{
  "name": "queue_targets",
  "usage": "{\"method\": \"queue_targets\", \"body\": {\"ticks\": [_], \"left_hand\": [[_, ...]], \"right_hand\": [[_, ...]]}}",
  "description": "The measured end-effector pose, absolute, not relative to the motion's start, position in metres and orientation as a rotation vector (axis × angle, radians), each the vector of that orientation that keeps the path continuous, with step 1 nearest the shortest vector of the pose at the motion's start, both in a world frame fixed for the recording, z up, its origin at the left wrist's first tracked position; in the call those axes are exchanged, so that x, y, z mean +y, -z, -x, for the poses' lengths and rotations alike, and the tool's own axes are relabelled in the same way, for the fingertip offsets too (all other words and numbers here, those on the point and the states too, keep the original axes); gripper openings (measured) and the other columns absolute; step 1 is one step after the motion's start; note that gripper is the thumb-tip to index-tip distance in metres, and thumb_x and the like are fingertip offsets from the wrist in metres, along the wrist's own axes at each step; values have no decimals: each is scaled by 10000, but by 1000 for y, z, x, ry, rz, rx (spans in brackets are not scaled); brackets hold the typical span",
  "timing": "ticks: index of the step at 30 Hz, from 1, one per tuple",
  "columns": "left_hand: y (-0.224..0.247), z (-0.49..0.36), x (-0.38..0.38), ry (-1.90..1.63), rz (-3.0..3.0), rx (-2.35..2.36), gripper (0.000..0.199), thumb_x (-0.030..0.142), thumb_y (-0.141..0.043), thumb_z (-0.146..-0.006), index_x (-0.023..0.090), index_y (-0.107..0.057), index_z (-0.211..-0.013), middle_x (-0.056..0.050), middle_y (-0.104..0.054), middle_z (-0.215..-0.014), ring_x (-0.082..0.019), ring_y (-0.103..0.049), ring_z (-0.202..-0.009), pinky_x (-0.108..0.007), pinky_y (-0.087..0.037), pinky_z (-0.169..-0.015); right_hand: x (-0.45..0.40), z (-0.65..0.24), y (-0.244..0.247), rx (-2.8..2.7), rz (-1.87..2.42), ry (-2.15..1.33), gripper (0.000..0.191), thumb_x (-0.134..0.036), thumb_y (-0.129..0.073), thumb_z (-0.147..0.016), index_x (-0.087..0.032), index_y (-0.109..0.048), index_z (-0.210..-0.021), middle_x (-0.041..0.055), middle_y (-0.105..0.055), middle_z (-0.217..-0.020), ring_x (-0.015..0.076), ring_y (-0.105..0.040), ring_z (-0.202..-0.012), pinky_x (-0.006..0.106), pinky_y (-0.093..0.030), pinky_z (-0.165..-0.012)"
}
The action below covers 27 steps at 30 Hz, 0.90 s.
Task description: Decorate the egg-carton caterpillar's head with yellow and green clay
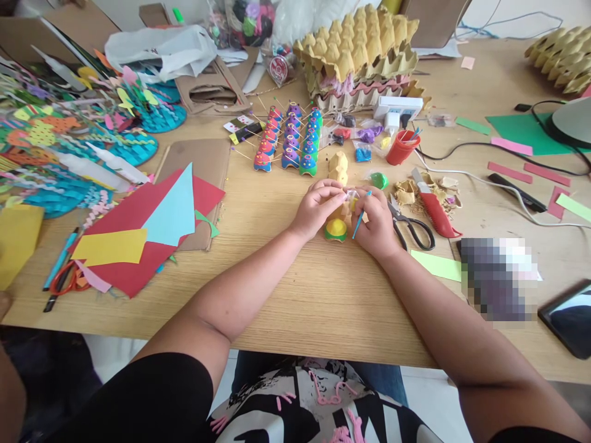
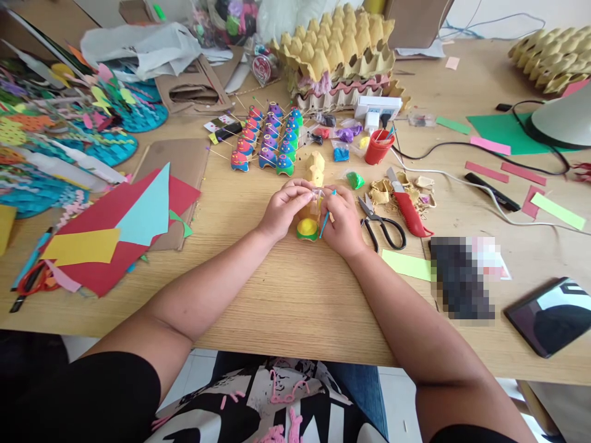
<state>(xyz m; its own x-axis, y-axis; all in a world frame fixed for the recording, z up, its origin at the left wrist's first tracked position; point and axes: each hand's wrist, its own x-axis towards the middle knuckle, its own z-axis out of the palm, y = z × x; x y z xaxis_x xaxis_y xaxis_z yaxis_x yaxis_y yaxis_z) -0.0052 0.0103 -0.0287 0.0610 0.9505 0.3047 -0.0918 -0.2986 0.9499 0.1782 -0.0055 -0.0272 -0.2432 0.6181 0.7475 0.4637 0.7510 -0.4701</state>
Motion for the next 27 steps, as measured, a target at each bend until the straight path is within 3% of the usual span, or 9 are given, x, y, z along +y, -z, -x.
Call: {"method": "queue_targets", "body": {"ticks": [13,21,27], "left_hand": [[26,8,9,-1395,-1621,1030,184,428,-785,-933,271,-882,-931,-63,-770,-1141,-249,-684,-1246,-478,-480,-1231],[25,9,8,-1396,-1647,1036,234,454,-751,-960,264,-885,-937,-74,-777,-1168,-251,-676,-1266,-476,-458,-1235],[27,8,9,-1377,-1729,1100,303,545,-755,-977,264,-869,-964,-81,-758,-1202,-253,-659,-1297,-468,-450,-1247]], "right_hand": [[-8,-179,25,-1898,859,-224,246,-65,-609,-867,-291,-513,-857,48,-830,-1129,301,-721,-1216,556,-616,-1012],[-8,-178,24,-1871,811,-230,251,-56,-605,-865,-287,-507,-860,43,-780,-1057,284,-713,-1145,510,-618,-949],[-8,-178,24,-1874,851,-248,251,-69,-605,-877,-292,-491,-851,46,-805,-1056,293,-717,-1150,537,-611,-974]]}}
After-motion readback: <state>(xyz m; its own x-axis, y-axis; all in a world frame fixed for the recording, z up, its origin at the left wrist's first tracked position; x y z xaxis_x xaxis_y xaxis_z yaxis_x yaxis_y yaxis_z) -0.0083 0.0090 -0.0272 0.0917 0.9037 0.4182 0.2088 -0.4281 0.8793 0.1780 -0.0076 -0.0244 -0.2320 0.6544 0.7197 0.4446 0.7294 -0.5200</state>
